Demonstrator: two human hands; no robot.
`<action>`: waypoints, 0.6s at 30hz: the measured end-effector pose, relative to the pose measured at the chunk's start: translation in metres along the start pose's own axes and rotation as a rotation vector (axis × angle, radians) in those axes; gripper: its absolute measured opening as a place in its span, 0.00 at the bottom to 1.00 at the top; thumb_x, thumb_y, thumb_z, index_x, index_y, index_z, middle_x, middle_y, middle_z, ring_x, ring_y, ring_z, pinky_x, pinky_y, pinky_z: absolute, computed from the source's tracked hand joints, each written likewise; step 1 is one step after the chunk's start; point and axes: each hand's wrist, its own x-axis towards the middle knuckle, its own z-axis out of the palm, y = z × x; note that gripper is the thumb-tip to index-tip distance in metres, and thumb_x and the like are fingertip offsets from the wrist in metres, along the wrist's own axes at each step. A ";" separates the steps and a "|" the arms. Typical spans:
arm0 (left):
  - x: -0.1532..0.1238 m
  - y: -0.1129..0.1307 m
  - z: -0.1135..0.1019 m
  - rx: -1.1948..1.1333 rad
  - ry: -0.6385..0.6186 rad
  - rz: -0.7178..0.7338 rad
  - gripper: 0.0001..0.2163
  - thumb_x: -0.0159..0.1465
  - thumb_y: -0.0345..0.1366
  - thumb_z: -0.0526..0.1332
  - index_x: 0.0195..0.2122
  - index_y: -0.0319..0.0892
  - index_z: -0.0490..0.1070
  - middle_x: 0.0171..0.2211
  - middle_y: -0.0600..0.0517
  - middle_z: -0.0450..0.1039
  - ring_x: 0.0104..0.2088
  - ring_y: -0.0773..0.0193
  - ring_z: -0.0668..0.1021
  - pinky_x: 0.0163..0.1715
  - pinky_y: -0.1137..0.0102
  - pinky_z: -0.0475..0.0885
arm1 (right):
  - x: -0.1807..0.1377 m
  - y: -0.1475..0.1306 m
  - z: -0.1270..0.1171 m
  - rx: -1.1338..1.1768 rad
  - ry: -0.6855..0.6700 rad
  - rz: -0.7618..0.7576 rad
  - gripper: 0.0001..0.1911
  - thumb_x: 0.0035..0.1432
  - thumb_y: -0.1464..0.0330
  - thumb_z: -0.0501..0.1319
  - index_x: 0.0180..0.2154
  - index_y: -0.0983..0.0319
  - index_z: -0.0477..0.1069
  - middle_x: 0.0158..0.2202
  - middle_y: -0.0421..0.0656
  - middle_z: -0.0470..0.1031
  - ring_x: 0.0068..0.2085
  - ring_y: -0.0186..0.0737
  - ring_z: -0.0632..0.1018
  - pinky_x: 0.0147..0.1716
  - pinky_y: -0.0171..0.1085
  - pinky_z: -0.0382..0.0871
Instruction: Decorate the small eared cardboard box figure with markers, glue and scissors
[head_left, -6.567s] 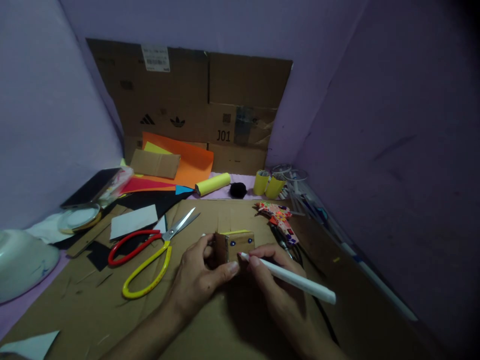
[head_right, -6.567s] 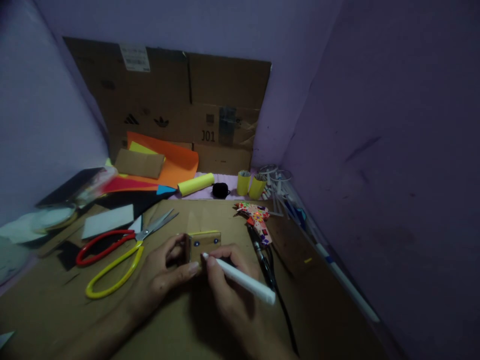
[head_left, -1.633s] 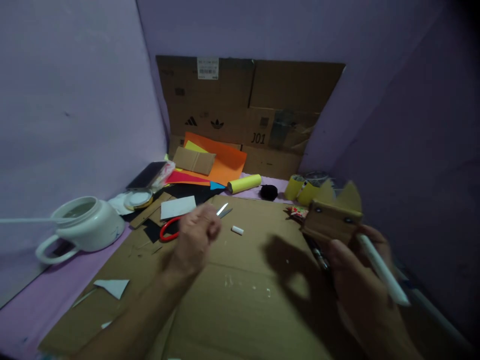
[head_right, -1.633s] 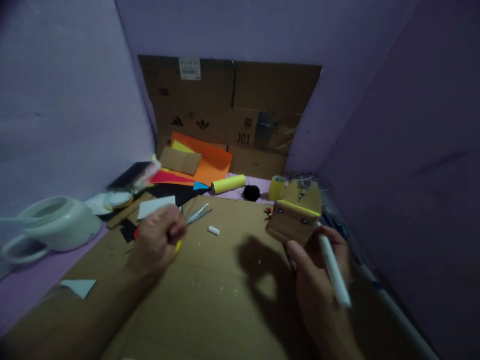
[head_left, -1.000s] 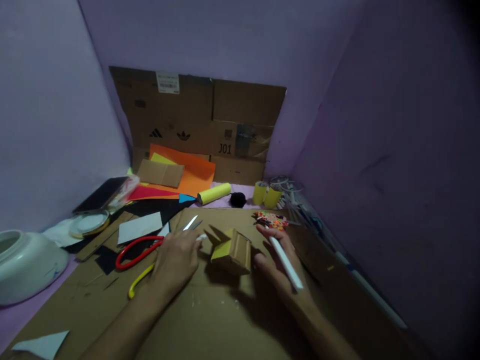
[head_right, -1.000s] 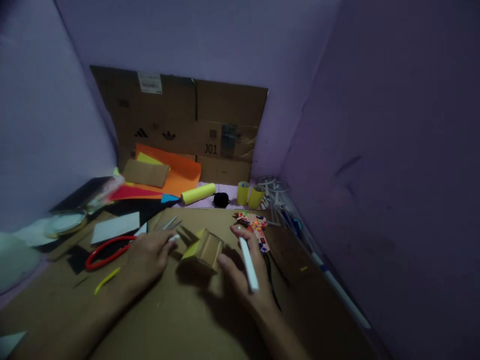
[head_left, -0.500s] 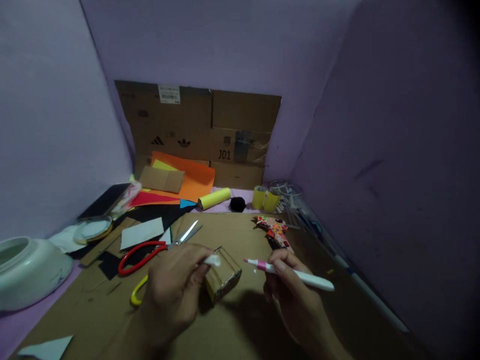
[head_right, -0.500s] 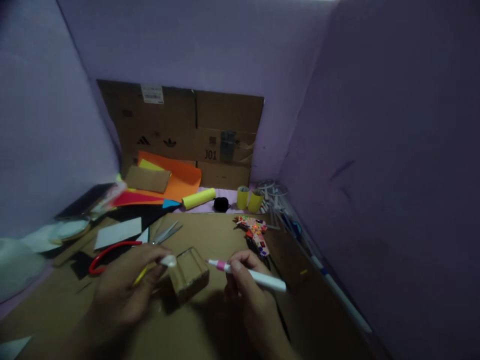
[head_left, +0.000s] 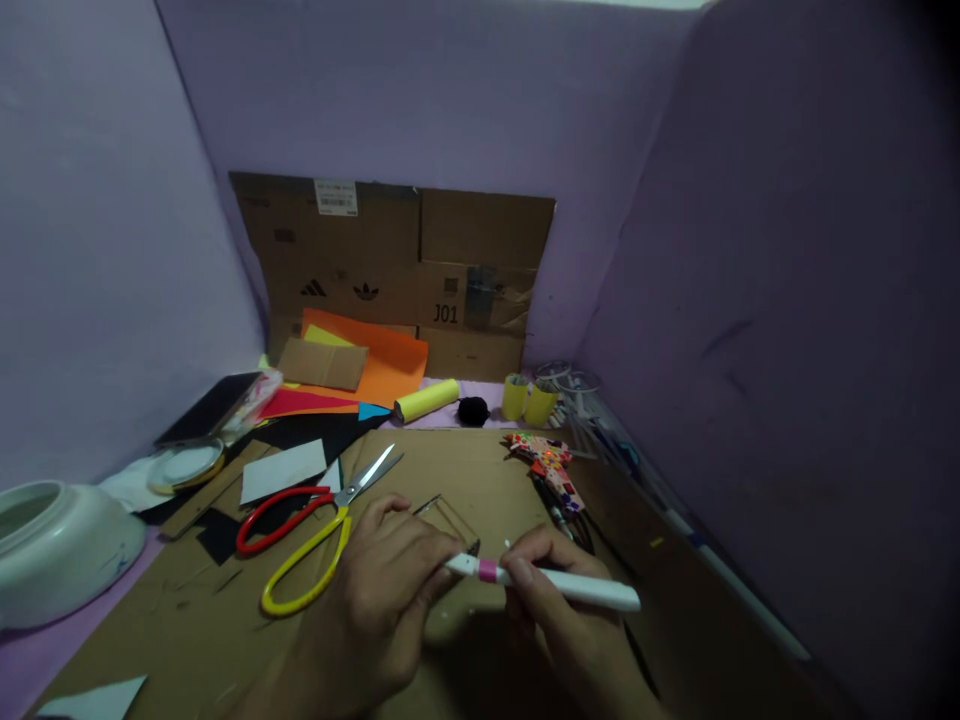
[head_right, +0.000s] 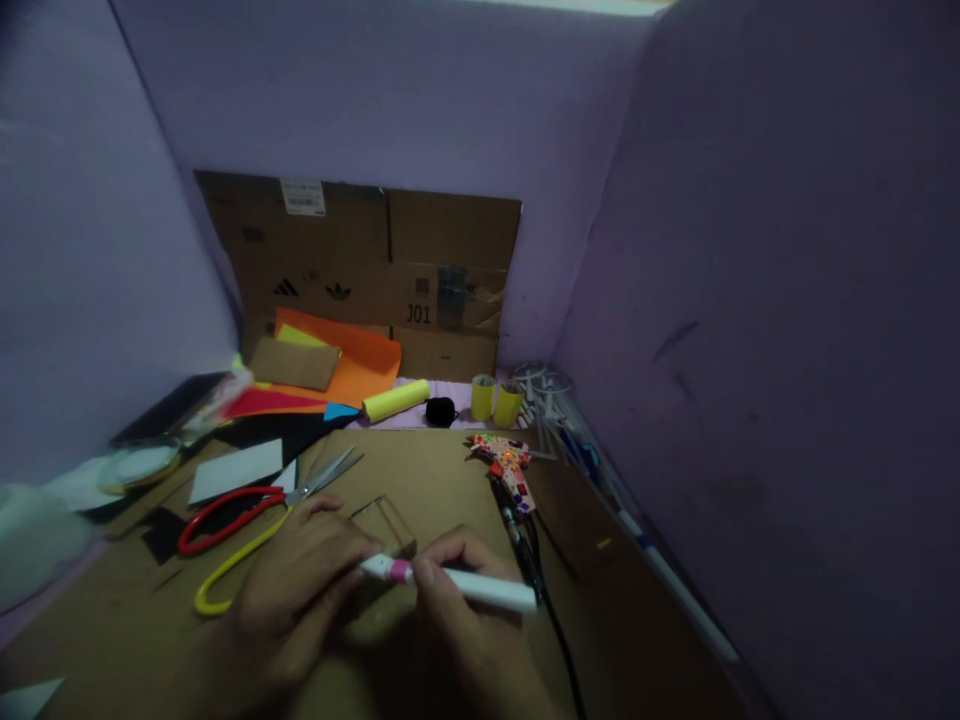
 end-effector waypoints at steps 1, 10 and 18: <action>0.000 0.000 -0.001 -0.004 -0.016 0.014 0.11 0.63 0.24 0.53 0.42 0.43 0.68 0.32 0.52 0.76 0.32 0.62 0.75 0.46 0.58 0.63 | 0.000 0.000 0.001 -0.010 -0.013 0.006 0.18 0.51 0.55 0.66 0.23 0.62 0.71 0.15 0.35 0.65 0.17 0.29 0.63 0.16 0.29 0.54; -0.006 0.008 0.001 -0.153 0.009 0.014 0.11 0.61 0.22 0.54 0.41 0.40 0.70 0.28 0.49 0.73 0.29 0.62 0.73 0.40 0.61 0.70 | -0.002 0.013 0.008 0.249 -0.156 0.116 0.18 0.55 0.55 0.63 0.26 0.61 0.64 0.14 0.31 0.63 0.13 0.25 0.62 0.13 0.26 0.57; -0.007 0.001 0.003 -0.053 -0.010 -0.043 0.13 0.63 0.24 0.52 0.45 0.44 0.71 0.30 0.49 0.74 0.31 0.60 0.76 0.35 0.66 0.72 | 0.001 0.007 0.014 0.223 -0.110 0.122 0.19 0.52 0.52 0.64 0.26 0.60 0.65 0.15 0.32 0.66 0.13 0.27 0.63 0.13 0.27 0.58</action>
